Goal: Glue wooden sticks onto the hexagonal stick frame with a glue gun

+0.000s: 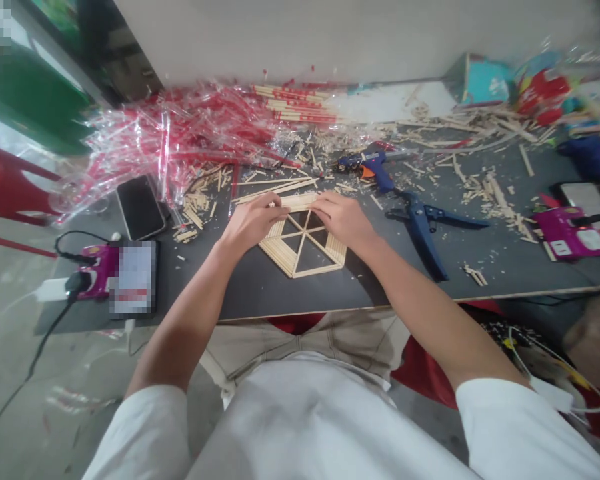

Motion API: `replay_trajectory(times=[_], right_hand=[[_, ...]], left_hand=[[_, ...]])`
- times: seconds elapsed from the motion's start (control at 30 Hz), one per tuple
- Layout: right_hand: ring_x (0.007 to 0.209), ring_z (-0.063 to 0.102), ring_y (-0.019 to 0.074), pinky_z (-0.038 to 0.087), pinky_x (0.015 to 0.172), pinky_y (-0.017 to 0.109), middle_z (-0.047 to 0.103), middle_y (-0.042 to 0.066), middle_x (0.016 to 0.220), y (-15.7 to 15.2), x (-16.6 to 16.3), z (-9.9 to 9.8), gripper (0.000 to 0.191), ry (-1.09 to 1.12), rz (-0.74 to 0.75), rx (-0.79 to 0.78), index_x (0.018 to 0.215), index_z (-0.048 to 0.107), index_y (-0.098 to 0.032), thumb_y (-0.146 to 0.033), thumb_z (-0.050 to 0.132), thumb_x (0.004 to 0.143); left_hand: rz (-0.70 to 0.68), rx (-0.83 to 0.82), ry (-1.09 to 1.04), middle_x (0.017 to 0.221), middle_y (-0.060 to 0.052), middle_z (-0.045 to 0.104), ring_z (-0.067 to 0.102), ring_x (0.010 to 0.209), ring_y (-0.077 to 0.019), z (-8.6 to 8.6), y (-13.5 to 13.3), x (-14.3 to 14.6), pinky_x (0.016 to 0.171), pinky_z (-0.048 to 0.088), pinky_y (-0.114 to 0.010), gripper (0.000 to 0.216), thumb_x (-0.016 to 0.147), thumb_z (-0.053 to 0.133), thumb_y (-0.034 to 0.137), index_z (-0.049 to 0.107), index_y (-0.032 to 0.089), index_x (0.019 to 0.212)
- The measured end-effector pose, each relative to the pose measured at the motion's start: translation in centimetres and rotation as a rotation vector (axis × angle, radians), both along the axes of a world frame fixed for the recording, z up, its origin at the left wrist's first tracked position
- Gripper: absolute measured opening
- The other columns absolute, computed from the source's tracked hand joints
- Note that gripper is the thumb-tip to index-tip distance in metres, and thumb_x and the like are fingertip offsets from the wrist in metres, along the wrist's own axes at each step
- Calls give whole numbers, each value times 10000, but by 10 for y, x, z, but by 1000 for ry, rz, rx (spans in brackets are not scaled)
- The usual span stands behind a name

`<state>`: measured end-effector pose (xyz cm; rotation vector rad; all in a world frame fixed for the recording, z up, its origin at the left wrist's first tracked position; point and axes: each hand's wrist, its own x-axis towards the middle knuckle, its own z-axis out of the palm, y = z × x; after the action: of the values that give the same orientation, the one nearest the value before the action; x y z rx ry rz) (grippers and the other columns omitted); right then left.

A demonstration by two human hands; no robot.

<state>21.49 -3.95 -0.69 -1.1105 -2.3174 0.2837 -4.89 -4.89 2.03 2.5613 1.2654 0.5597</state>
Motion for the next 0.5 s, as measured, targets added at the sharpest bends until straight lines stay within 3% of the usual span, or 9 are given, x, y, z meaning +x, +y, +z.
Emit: replay_trajectory(times=[0.3, 0.5], right_hand=[[961, 669, 251, 527, 912, 415, 715, 108, 1025, -5, 1, -5, 243, 207, -176, 15, 1002, 704, -230, -322, 488, 1064], [735, 585, 216, 493, 775, 381, 658, 54, 776, 1, 19, -2, 225, 248, -413, -83, 804, 584, -242, -382, 588, 981]], left_hand=[[31, 59, 37, 1203, -96, 745, 698, 959, -207, -2, -2, 0, 835, 509, -314, 397, 1100, 474, 418, 812, 230, 1191], [126, 57, 43, 1236, -129, 739, 712, 1034, -218, 8, -7, 1, 902, 538, -314, 411, 1111, 428, 339, 779, 176, 1249]])
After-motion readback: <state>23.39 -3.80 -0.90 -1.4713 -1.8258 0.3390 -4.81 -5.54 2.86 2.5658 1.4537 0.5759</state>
